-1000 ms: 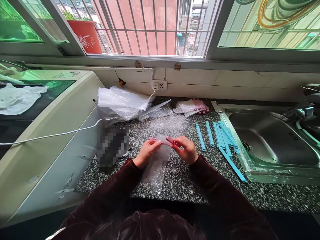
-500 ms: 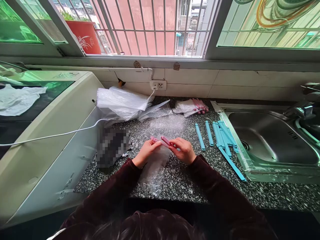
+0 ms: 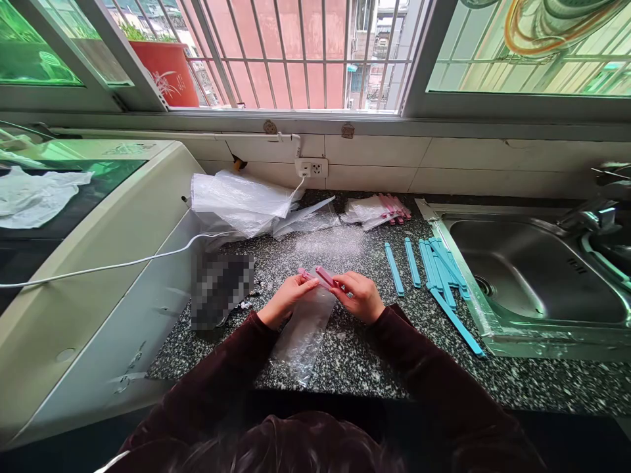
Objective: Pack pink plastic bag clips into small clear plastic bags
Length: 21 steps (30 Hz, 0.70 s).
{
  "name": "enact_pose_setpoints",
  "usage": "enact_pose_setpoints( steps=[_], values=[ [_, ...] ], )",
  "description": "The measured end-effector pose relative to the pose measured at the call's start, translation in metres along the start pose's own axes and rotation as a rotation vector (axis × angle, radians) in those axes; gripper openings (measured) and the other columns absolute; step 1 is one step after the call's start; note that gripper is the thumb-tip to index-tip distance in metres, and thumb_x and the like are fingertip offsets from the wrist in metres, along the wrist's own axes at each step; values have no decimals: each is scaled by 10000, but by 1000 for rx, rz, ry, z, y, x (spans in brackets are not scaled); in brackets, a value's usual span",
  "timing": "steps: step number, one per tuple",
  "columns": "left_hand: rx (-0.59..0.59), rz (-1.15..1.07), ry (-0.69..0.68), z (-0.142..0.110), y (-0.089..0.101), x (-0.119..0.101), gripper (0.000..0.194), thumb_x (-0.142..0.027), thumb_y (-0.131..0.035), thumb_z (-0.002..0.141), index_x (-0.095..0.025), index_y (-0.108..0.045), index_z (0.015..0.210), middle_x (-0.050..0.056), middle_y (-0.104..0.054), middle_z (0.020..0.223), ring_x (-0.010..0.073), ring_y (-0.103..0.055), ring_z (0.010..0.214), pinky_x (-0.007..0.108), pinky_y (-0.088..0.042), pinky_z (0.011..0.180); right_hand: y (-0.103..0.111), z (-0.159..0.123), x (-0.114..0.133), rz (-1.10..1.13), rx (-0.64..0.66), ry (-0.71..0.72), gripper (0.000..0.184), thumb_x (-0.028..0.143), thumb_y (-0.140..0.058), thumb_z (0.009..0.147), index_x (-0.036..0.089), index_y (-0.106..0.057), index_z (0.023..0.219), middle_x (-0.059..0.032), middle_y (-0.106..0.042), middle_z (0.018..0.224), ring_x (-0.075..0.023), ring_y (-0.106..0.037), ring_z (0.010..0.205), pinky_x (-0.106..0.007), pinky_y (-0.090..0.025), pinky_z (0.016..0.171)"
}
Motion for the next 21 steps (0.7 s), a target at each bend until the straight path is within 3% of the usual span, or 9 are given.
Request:
enact_pose_setpoints(
  steps=[6,12,21],
  values=[
    [76,-32,-28,0,-3,-4,334,-391,-693,591,-97,-665,745,34,-636,693,128,-514,629,245,-367,633,-2,-1,-2,-7,28,-14,134,255,-545,843,184,-612,935,-31,-620,701,-106,-544,555,-237,-481,550],
    [47,51,-43,3,-1,-3,149,-246,-603,616,-111,-636,669,10,-597,632,126,-487,605,244,-360,616,-3,-1,-2,-38,23,4,136,246,-542,844,173,-620,928,-32,-606,683,-114,-547,564,-237,-477,555],
    [53,67,-130,-1,-4,-11,225,-289,-593,650,-120,-666,779,33,-655,764,164,-535,721,266,-397,697,-10,-4,-3,-147,81,24,173,263,-500,867,188,-631,952,-53,-638,756,-133,-585,650,-241,-481,606]
  ],
)
Point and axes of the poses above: each hand's wrist, its own z-axis towards the middle knuckle, its own y-axis out of the back of the hand, x = y × z, the point moved 7 cm from there along z, towards the middle knuckle
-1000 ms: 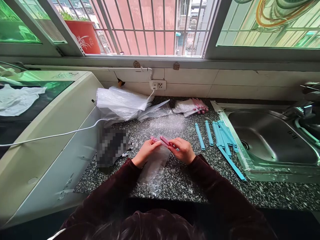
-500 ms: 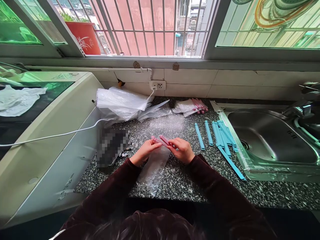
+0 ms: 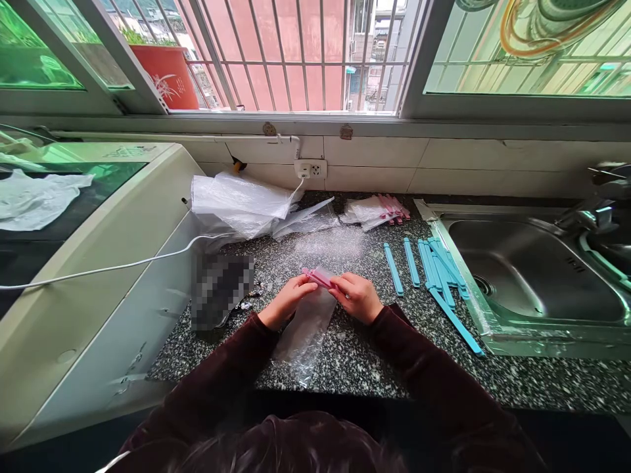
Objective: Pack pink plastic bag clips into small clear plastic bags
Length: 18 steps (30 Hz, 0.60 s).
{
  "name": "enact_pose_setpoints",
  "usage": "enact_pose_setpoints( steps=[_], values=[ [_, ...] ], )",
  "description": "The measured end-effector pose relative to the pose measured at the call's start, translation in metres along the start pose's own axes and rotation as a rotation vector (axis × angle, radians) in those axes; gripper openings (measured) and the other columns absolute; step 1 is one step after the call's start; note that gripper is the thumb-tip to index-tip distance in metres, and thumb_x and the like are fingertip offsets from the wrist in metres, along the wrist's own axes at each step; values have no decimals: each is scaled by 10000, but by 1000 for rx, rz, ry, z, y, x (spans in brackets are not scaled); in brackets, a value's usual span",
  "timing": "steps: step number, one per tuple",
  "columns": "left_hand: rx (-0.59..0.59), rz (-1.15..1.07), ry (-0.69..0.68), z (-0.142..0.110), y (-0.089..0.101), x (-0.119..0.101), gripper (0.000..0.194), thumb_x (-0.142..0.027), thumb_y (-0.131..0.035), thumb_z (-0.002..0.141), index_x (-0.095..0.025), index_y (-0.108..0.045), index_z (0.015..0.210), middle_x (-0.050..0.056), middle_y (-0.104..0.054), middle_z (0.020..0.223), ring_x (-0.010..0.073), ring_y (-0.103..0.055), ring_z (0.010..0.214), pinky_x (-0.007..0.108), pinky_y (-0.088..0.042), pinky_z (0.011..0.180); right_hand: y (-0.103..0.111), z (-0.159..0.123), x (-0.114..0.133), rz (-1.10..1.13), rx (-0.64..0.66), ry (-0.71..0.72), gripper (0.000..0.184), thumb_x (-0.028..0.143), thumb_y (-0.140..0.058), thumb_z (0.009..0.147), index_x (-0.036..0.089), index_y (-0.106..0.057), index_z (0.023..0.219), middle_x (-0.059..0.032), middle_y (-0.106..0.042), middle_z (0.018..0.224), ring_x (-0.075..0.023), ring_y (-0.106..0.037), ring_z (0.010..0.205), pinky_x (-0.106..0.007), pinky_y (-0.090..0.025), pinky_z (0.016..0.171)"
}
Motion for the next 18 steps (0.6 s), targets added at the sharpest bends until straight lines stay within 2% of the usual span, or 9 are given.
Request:
enact_pose_setpoints(
  steps=[8,18],
  values=[
    [-23,62,-55,-1,-3,-7,360,-473,-626,652,-123,-650,734,25,-630,702,147,-509,672,250,-382,634,0,1,5,-56,-9,47,170,272,-491,871,195,-634,920,-35,-606,688,-131,-541,614,-240,-431,566],
    [-54,60,-54,-2,-1,-7,420,-538,-636,624,-121,-632,677,13,-590,635,123,-479,613,238,-362,583,-4,-1,5,-75,41,49,181,270,-479,876,186,-636,907,-47,-620,716,-128,-549,621,-234,-423,559]
  ],
)
Point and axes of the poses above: each hand's wrist, its own z-axis towards the middle knuckle, its own y-axis out of the back of the hand, x = y × z, the point moved 7 cm from there along z, towards the middle knuckle
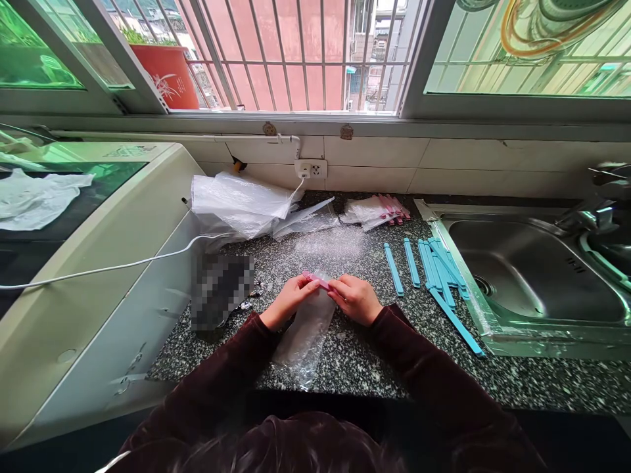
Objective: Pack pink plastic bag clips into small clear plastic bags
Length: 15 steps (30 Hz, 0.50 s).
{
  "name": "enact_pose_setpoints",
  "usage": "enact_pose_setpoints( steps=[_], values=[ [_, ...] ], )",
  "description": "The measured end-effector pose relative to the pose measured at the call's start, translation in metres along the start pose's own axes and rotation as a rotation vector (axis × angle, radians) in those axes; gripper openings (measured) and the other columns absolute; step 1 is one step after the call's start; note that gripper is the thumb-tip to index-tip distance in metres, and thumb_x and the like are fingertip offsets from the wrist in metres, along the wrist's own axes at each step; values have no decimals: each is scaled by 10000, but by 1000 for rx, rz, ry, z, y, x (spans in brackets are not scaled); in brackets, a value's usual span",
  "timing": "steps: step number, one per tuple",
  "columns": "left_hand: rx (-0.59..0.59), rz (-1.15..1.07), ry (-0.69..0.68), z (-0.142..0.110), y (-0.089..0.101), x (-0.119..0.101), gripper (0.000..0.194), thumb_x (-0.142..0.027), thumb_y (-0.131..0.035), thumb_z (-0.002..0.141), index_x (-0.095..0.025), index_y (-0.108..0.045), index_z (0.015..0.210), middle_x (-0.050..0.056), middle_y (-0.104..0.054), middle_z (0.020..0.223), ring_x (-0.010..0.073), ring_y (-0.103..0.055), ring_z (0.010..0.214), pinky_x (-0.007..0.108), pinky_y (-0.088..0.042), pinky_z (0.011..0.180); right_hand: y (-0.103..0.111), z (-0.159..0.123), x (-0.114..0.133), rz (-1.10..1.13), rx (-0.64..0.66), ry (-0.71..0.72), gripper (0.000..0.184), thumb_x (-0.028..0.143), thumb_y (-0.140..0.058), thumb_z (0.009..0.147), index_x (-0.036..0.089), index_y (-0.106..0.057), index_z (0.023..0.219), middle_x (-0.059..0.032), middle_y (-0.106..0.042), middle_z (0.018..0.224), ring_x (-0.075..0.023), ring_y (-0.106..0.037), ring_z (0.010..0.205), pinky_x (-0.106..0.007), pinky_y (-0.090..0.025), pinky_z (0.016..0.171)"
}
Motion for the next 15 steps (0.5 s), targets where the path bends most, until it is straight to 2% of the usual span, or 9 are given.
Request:
enact_pose_setpoints(
  steps=[10,12,15],
  values=[
    [-87,-25,43,1,5,3,432,-559,-660,570,-136,-578,569,-20,-509,521,92,-412,524,229,-302,518,2,1,6,-9,-10,7,177,285,-502,864,202,-646,925,-41,-617,712,-128,-547,621,-237,-420,553],
    [-94,-27,47,0,7,2,429,-554,-659,573,-137,-564,559,-21,-497,517,90,-401,517,229,-296,514,10,2,3,21,-73,-44,192,321,-545,839,203,-639,957,-53,-628,771,-135,-559,643,-245,-436,565],
    [-61,-21,14,-2,6,-3,422,-547,-635,609,-136,-555,553,-11,-498,532,95,-409,531,235,-308,532,20,0,-13,153,-178,-230,290,383,-578,807,188,-607,1019,-73,-625,874,-132,-546,629,-261,-461,572]
  ],
)
Point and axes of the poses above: each hand's wrist, its own z-axis towards the middle knuckle, its own y-axis out of the back of the hand, x = y × z, the point moved 7 cm from there along z, towards the middle knuckle
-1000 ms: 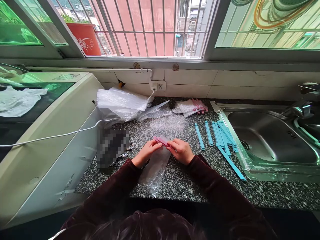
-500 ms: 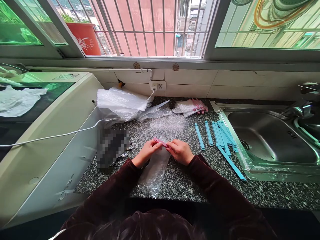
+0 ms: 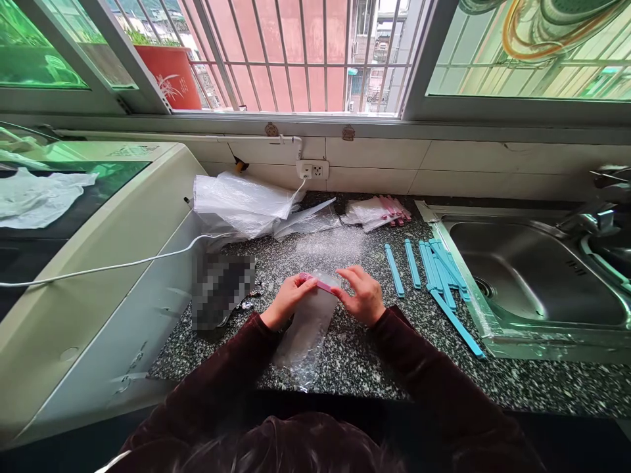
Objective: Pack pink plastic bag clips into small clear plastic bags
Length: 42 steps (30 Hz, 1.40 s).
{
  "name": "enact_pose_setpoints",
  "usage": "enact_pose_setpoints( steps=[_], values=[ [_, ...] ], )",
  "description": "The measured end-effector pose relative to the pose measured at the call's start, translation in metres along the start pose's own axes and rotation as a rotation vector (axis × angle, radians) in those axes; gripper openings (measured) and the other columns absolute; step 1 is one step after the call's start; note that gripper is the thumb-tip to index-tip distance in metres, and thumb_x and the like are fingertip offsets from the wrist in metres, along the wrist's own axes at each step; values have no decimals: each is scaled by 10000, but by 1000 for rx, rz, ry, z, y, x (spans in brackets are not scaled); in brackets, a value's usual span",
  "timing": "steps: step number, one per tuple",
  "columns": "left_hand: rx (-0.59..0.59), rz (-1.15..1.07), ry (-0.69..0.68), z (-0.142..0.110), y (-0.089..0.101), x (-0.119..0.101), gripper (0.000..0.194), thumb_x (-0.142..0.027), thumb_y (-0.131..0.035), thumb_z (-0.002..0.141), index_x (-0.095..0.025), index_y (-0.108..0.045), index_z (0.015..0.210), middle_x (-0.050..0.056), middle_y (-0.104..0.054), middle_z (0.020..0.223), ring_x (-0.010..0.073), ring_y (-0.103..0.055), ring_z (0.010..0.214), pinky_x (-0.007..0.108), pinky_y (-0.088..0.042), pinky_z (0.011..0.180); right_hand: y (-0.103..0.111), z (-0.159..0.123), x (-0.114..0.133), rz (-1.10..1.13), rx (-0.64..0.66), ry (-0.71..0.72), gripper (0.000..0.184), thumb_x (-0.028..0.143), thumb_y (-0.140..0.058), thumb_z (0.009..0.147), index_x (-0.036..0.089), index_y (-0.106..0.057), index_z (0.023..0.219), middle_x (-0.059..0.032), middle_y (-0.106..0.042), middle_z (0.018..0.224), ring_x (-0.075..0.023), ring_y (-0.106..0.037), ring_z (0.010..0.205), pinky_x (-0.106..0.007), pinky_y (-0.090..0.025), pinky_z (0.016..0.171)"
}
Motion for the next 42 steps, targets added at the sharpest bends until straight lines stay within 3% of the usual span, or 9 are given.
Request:
enact_pose_setpoints(
  steps=[2,5,9,16,25,37,42],
  values=[
    [34,-2,-31,-2,-2,-5,420,-542,-617,632,-135,-555,550,-4,-502,546,100,-418,545,238,-321,548,0,1,-14,134,23,-151,334,427,-564,802,178,-592,1022,-64,-622,850,-126,-528,597,-265,-462,549],
    [61,-18,-64,-4,-3,-9,420,-541,-610,644,-135,-552,555,1,-504,566,103,-423,558,238,-328,555,-16,0,-27,366,217,-329,364,484,-544,789,166,-596,958,-37,-624,761,-127,-533,592,-263,-457,538],
    [69,-25,-86,-4,-4,-11,431,-553,-600,654,-135,-549,560,2,-498,578,104,-421,567,237,-330,557,-30,-3,-25,575,364,-431,346,505,-591,734,162,-564,699,9,-554,610,-103,-479,537,-236,-403,503],
    [68,13,-112,-3,-3,-12,425,-543,-598,664,-132,-548,566,-4,-492,578,96,-417,565,224,-330,544,-31,-3,-21,611,344,-482,363,509,-624,692,162,-541,627,22,-504,578,-88,-420,525,-231,-353,501],
    [-69,-55,-90,0,7,-9,373,-487,-679,597,-123,-596,602,-6,-532,585,95,-444,563,221,-357,544,-32,-7,-27,581,345,-549,373,530,-628,661,169,-544,620,16,-496,588,-99,-413,543,-247,-344,522],
    [-50,-21,-163,0,7,-12,371,-480,-653,648,-127,-576,561,-17,-495,570,89,-420,560,219,-344,548,-32,-6,-27,560,337,-531,337,492,-627,667,170,-544,616,16,-504,584,-99,-414,539,-248,-340,527],
    [-36,-32,-108,2,7,-5,403,-518,-652,632,-125,-580,587,-16,-504,573,94,-427,564,224,-345,557,-30,-5,-27,549,328,-505,321,474,-619,684,169,-550,614,14,-505,584,-102,-419,543,-249,-342,532]
  ],
)
Point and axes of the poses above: each hand's wrist, its own z-axis towards the middle knuckle, its own y-axis out of the back of the hand, x = y × z, the point moved 7 cm from there along z, towards the middle knuckle
